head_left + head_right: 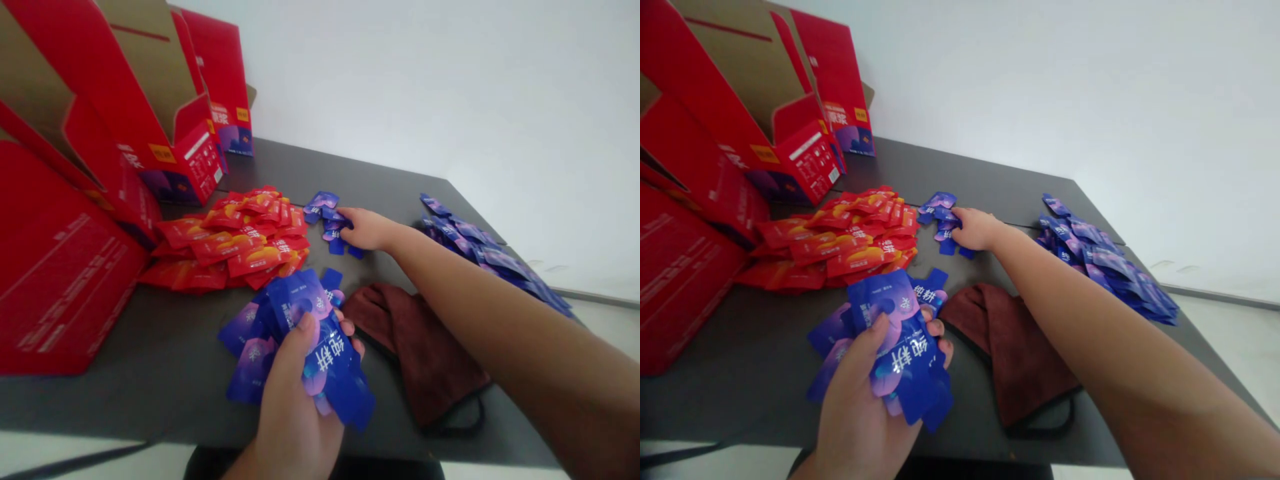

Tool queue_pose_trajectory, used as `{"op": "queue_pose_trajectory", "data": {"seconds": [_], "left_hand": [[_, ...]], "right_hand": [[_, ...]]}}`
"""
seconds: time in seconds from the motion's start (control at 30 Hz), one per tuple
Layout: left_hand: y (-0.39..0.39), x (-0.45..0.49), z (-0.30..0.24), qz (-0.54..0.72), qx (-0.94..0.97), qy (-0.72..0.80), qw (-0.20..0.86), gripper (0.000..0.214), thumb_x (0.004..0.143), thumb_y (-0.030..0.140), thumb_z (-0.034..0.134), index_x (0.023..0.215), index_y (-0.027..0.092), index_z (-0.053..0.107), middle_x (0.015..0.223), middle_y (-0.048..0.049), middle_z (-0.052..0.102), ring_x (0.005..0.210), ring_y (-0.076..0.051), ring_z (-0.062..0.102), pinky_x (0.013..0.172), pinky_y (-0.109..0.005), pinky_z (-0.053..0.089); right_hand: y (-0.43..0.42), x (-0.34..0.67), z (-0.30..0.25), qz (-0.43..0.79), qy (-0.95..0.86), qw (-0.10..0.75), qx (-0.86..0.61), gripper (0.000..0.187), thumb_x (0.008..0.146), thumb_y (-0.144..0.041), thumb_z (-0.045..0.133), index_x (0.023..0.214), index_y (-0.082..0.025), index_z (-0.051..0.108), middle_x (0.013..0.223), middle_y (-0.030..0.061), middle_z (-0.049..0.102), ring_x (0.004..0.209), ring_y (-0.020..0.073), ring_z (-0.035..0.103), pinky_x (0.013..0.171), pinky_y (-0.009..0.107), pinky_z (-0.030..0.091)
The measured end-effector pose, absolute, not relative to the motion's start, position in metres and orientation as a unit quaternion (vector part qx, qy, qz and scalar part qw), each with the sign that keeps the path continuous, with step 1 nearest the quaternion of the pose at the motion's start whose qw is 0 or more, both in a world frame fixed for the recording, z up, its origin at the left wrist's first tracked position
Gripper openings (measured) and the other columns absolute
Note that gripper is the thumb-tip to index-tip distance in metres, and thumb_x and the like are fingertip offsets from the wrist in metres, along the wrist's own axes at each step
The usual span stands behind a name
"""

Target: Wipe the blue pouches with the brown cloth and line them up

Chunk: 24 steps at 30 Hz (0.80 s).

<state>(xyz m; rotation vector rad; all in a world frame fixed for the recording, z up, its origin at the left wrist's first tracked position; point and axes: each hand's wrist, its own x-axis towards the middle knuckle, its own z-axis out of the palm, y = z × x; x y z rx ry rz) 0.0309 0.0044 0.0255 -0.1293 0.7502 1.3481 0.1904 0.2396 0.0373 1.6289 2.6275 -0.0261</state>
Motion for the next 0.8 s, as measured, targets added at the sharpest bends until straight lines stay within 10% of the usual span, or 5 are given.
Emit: {"op": "queue_pose_trajectory", "data": {"seconds": [0.17, 0.27, 0.43, 0.6, 0.8], "left_hand": [[0.003, 0.03, 0.024, 0.605, -0.077, 0.311, 0.729, 0.043, 0.079, 0.046, 0.093, 0.106, 0.015, 0.078, 0.094, -0.0093, 0.074, 0.081, -0.021, 0.073, 0.075, -0.035, 0.065], [0.0, 0.03, 0.021, 0.608, -0.064, 0.295, 0.734, 0.063, 0.068, 0.06, 0.099, 0.11, 0.017, 0.078, 0.096, -0.009, 0.075, 0.084, -0.021, 0.075, 0.078, -0.035, 0.066], [-0.004, 0.031, 0.014, 0.604, -0.025, 0.302, 0.737, 0.076, 0.063, 0.071, 0.096, 0.115, 0.019, 0.077, 0.103, -0.0118, 0.079, 0.094, -0.026, 0.078, 0.087, -0.038, 0.066], [-0.003, 0.037, 0.014, 0.603, -0.002, 0.309, 0.735, 0.071, 0.066, 0.073, 0.094, 0.115, 0.024, 0.078, 0.109, -0.0098, 0.081, 0.101, -0.029, 0.079, 0.089, -0.038, 0.066], [-0.003, 0.04, 0.012, 0.577, 0.055, 0.265, 0.771, 0.074, 0.067, 0.069, 0.096, 0.127, 0.031, 0.073, 0.118, -0.0072, 0.081, 0.116, -0.034, 0.076, 0.093, -0.044, 0.066]], "right_hand": [[0.249, 0.201, 0.042, 0.034, 0.823, -0.008, 0.567, 0.037, 0.106, -0.033, 0.045, 0.123, -0.014, 0.071, 0.122, 0.0227, 0.076, 0.116, 0.0389, 0.069, 0.101, 0.047, 0.05], [0.218, 0.197, 0.063, 0.036, 0.769, -0.174, 0.614, 0.04, 0.11, -0.039, 0.04, 0.125, -0.013, 0.067, 0.123, 0.0226, 0.074, 0.115, 0.0386, 0.068, 0.098, 0.048, 0.052], [0.106, 0.181, 0.095, -0.401, 0.568, -0.457, 0.556, 0.026, 0.097, -0.05, 0.072, 0.107, -0.027, 0.067, 0.09, 0.0029, 0.071, 0.066, 0.0184, 0.064, 0.059, 0.031, 0.055], [0.024, 0.177, 0.082, -0.616, 0.441, -0.397, 0.517, 0.033, 0.089, -0.047, 0.086, 0.108, -0.028, 0.066, 0.077, -0.0023, 0.069, 0.055, 0.0124, 0.059, 0.048, 0.022, 0.049], [0.005, 0.172, 0.058, -0.594, 0.476, -0.368, 0.534, 0.038, 0.098, -0.057, 0.074, 0.113, -0.025, 0.062, 0.093, 0.0013, 0.072, 0.071, 0.0141, 0.067, 0.061, 0.024, 0.06]]}}
